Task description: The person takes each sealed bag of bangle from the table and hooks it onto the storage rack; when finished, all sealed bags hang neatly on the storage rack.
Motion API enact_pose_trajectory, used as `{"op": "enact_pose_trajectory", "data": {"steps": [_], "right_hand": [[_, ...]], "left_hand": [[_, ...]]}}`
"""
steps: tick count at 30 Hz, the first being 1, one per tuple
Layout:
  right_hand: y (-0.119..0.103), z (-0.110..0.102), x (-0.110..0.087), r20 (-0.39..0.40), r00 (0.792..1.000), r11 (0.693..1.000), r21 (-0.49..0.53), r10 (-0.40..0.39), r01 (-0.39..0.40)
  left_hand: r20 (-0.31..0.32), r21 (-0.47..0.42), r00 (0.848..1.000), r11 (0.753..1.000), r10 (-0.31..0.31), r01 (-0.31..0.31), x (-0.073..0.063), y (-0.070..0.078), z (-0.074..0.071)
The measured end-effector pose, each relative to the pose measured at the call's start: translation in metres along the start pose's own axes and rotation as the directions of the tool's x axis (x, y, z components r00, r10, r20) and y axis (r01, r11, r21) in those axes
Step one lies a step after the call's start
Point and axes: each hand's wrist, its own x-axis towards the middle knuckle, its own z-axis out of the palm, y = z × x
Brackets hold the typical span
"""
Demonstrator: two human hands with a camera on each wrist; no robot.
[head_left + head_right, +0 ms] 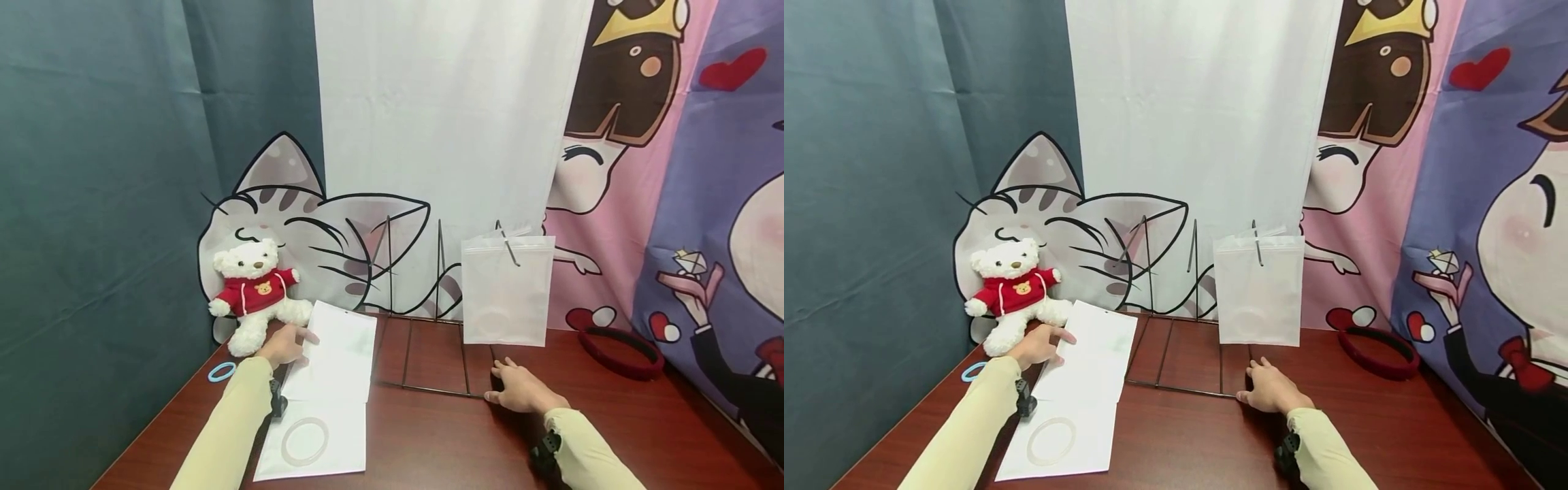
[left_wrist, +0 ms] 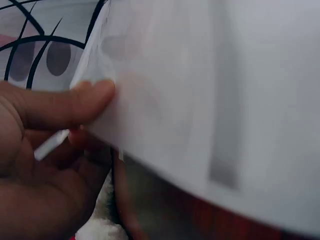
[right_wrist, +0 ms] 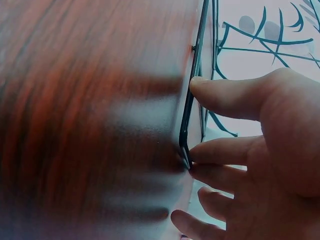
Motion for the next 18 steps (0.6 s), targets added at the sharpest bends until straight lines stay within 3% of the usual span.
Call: {"op": "enact_pose_trajectory", "data": {"steps": [5, 9, 14, 18], "right_hand": [[-0.001, 0.000, 0.000, 0.010, 1.000, 1.000, 0.006, -0.002, 0.002], [-0.001, 0.001, 0.000, 0.001, 1.000, 1.000, -0.001, -0.003, 0.003], [0.000, 0.000, 0.000, -0.008, 1.000, 1.000, -0.017, -0.009, 0.009], [0.000, 0.000, 0.000, -0.003, 1.000, 1.000, -0.020, -0.005, 0.005]], "left_hand": [[0.008, -0.030, 0.996, 0.996, 0.087, -0.086, -0.009, -0.001, -0.006], [-0.046, -0.049, 0.986, 0.986, 0.159, -0.162, -0.019, 0.006, -0.014], [-0.128, -0.043, 0.961, 0.966, 0.247, -0.254, -0.036, 0.016, -0.027], [-0.153, -0.051, 0.934, 0.941, 0.324, -0.335, -0.049, 0.025, -0.033]]}}
